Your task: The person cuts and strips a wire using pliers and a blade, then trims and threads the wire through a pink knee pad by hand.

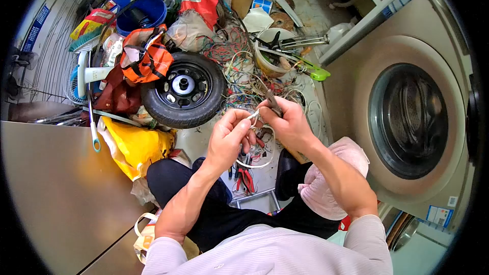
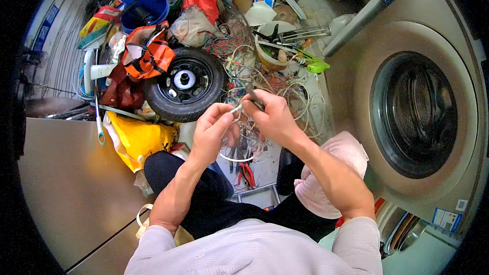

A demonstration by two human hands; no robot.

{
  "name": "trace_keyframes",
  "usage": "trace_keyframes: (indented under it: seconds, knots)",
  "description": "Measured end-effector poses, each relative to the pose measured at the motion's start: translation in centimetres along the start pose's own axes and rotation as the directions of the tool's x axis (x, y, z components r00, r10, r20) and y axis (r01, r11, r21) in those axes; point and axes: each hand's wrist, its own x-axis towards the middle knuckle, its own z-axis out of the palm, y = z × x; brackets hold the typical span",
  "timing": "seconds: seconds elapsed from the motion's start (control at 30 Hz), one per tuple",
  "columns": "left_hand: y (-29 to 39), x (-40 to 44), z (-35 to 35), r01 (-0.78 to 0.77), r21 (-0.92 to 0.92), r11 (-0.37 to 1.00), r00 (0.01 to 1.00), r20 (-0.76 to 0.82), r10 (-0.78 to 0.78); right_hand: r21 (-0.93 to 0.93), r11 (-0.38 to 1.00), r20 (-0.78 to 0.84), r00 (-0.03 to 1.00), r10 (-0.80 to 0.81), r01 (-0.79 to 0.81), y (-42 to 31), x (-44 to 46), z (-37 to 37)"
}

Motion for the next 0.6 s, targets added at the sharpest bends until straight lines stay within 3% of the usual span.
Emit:
trace_keyframes:
  seconds: [0.03, 0.1, 0.13, 0.3, 0.47, 0.6]
  knots:
    - [0.0, -0.1, 0.1, 0.0, -0.001, 1.0, 1.0, -0.002, 0.0, -0.001, 1.0, 0.003, 1.0, 0.001, -0.001, 0.0, 0.0, 0.2]
    - [0.2, -0.3, 0.6, -0.067, 0.05, 0.997, 0.992, -0.108, 0.072, -0.387, 0.855, -0.066, 0.914, -0.4, 0.346, 0.0, -0.2, 0.6]
    - [0.4, -0.4, 0.6, -0.066, 0.051, 0.997, 0.991, -0.11, 0.071, -0.482, 0.782, -0.014, 0.889, -0.458, 0.395, -0.2, -0.4, 0.5]
    - [0.8, -0.4, 0.5, -0.062, 0.097, 0.993, 0.964, -0.251, 0.085, -0.645, 0.62, 0.087, 0.849, -0.521, 0.447, -0.6, -0.7, 1.3]
    - [0.7, -0.5, 0.1, -0.067, 0.026, 0.997, 0.973, -0.22, 0.071, -0.693, 0.523, 0.176, 0.82, -0.545, 0.496, -0.9, -0.4, 1.6]
    - [0.7, -0.7, -0.1, -0.078, 0.106, 0.991, 0.965, -0.242, 0.101, -0.584, 0.631, 0.216, 0.847, -0.485, 0.511, 0.3, -0.3, 1.6]
